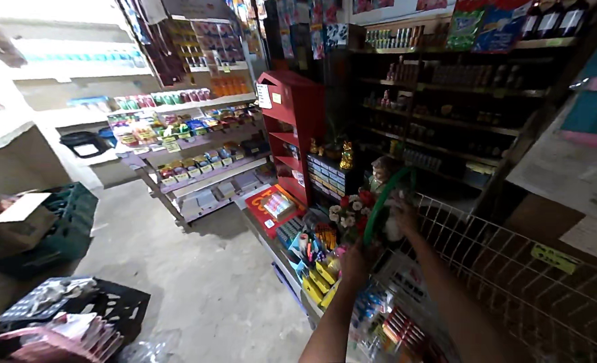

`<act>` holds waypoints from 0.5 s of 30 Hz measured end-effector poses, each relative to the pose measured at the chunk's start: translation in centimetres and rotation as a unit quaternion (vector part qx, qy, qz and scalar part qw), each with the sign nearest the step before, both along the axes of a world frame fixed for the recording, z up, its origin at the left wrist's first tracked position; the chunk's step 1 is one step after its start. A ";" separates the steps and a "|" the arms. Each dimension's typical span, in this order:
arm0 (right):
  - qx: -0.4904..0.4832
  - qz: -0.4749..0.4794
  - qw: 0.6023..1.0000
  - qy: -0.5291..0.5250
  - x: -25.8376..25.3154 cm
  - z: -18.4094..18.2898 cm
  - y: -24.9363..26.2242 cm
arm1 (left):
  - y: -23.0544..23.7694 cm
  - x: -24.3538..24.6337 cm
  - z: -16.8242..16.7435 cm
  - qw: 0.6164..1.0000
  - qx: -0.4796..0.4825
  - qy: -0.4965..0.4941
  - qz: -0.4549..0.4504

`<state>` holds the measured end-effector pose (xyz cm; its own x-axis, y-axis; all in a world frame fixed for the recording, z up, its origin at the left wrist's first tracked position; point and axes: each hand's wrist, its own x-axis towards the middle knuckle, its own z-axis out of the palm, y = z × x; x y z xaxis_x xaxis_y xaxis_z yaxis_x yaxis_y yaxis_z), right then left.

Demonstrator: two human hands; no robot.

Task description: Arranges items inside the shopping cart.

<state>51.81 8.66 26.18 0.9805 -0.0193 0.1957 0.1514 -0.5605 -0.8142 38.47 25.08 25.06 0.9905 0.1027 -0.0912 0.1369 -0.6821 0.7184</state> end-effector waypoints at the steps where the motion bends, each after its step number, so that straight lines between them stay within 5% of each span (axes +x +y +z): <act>1: -0.036 0.004 0.999 -0.010 -0.2 -0.1 0.5 | 0.0 0.0 0.0 1.000 0.002 0.004 -0.002; 4: -0.083 0.034 0.996 0.000 -4.0 0.3 1.7 | 0.0 0.2 -0.1 1.000 0.010 0.010 -0.002; 8: -0.076 0.131 0.982 -0.112 -9.1 -1.6 2.6 | -0.1 0.4 -0.5 1.000 0.015 -0.001 0.005; 11: -0.112 0.169 0.960 -0.194 -7.9 -2.9 1.5 | -0.2 0.4 -0.6 1.000 0.025 0.001 0.007; 15: -0.182 0.132 0.962 -0.155 -1.6 -2.3 -2.1 | -0.6 0.4 -0.5 0.999 0.038 0.009 0.020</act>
